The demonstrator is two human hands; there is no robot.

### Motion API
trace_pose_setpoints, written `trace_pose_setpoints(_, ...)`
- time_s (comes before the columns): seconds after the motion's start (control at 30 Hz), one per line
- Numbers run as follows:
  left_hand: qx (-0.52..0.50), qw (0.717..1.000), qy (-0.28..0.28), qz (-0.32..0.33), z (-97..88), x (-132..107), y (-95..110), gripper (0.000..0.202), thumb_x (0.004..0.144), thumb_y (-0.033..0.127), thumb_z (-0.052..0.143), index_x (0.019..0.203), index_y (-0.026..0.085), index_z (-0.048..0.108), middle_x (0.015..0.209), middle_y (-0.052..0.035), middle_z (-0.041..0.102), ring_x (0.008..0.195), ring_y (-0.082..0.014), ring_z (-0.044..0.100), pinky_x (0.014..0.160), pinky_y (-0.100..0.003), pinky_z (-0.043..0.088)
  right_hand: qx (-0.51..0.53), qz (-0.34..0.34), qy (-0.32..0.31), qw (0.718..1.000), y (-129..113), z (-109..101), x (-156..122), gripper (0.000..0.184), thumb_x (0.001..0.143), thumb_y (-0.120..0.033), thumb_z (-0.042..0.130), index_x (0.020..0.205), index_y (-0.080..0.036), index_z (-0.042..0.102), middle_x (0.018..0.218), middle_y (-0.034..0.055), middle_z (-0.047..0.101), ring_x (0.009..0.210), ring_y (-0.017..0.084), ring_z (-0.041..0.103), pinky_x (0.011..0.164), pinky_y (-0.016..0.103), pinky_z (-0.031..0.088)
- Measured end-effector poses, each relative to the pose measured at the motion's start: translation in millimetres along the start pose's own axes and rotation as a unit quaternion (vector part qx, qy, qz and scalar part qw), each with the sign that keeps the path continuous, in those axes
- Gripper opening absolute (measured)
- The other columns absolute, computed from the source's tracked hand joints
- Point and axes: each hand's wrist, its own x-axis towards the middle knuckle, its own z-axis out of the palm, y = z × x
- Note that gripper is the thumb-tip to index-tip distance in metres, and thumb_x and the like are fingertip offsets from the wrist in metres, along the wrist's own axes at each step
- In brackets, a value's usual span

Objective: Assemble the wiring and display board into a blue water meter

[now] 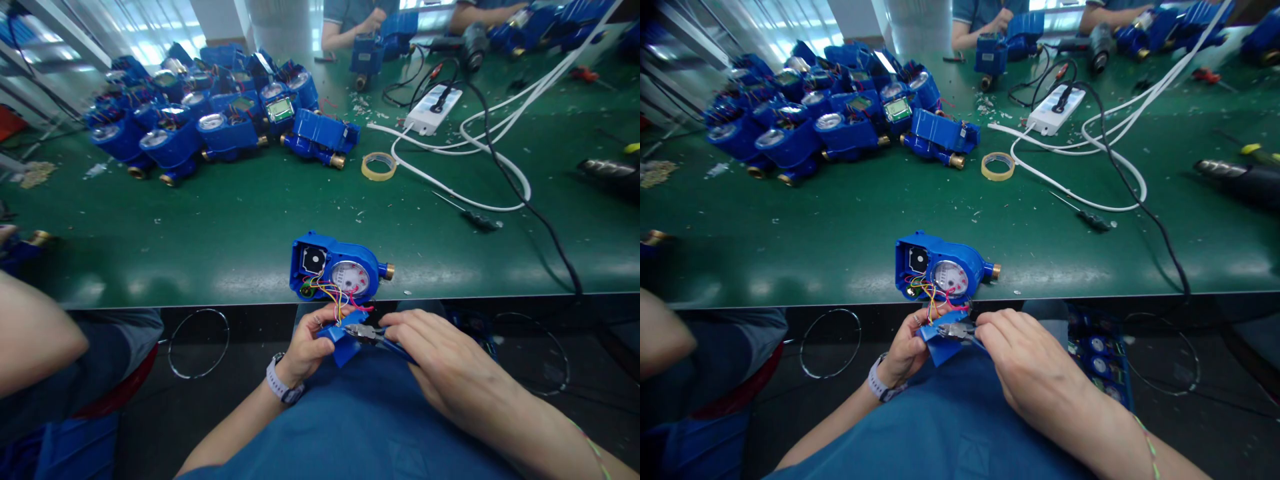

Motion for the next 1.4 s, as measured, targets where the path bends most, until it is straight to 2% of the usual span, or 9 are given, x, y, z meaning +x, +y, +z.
trace_pose_setpoints(0.3, -0.006, 1.0, -0.008, -0.005, 1.0, -0.3, 0.2, 0.064, 0.051, 0.055, 0.089, 0.1, 0.017, 0.076, 0.116, -0.0138, 0.07, 0.117, -0.0354, 0.059, 0.106, -0.047, 0.041, -0.067, -0.034, 0.013, 0.997, 0.3, -0.8, 5.5, 0.024, 0.087, -0.002, 0.04, 0.087, -0.012, 0.062, 0.098, 0.0128, 0.066, 0.09, 0.027, 0.06, 0.076, 0.04, 0.051)
trace_pose_setpoints(0.6, -0.033, 0.999, -0.019, -0.016, 2.5, -0.8, 2.8, 0.061, 0.054, 0.052, 0.089, 0.102, 0.017, 0.075, 0.113, -0.012, 0.07, 0.108, -0.0297, 0.064, 0.099, -0.039, 0.047, -0.049, -0.051, 0.013, 0.997, 6.1, -0.2, 6.3, 0.022, 0.092, -0.004, 0.042, 0.089, -0.011, 0.062, 0.101, 0.0128, 0.065, 0.093, 0.026, 0.059, 0.079, 0.04, 0.05)
trace_pose_setpoints(0.73, -0.032, 0.999, -0.019, -0.024, 1.7, 0.1, 3.3, 0.063, 0.052, 0.054, 0.09, 0.1, 0.016, 0.075, 0.113, -0.0128, 0.07, 0.103, -0.0291, 0.065, 0.096, -0.039, 0.049, -0.071, -0.057, 0.023, 0.996, 8.0, 0.8, 8.3, 0.022, 0.092, -0.005, 0.042, 0.087, -0.012, 0.062, 0.1, 0.0133, 0.065, 0.092, 0.026, 0.059, 0.079, 0.04, 0.05)
trace_pose_setpoints(1.0, -0.019, 1.0, -0.021, -0.01, 1.7, 0.2, 5.4, 0.058, 0.052, 0.054, 0.09, 0.094, 0.016, 0.076, 0.111, -0.0124, 0.07, 0.11, -0.0316, 0.062, 0.101, -0.041, 0.044, -0.107, -0.076, 0.028, 0.991, 10.8, 8.7, 10.0, 0.029, 0.098, -0.008, 0.039, 0.082, -0.013, 0.064, 0.099, 0.0125, 0.066, 0.09, 0.026, 0.059, 0.078, 0.039, 0.048)
trace_pose_setpoints(1.23, -0.026, 0.999, -0.02, -0.019, 0.1, 0.1, 3.7, 0.057, 0.053, 0.052, 0.09, 0.096, 0.016, 0.076, 0.111, -0.0126, 0.07, 0.107, -0.0302, 0.063, 0.096, -0.039, 0.047, -0.122, -0.077, 0.046, 0.989, 8.8, 8.2, 12.4, 0.035, 0.104, -0.022, 0.042, 0.076, -0.014, 0.061, 0.089, 0.0113, 0.066, 0.077, 0.024, 0.058, 0.066, 0.037, 0.042)
trace_pose_setpoints(1.4, -0.037, 0.999, -0.017, -0.013, -0.2, 1.2, 3.6, 0.056, 0.054, 0.05, 0.09, 0.096, 0.016, 0.076, 0.112, -0.0134, 0.07, 0.108, -0.0312, 0.064, 0.1, -0.042, 0.045, -0.109, -0.064, 0.077, 0.989, 7.4, 12.6, 11.8, 0.038, 0.106, -0.028, 0.042, 0.075, -0.015, 0.06, 0.084, 0.0093, 0.066, 0.073, 0.021, 0.059, 0.064, 0.034, 0.043)
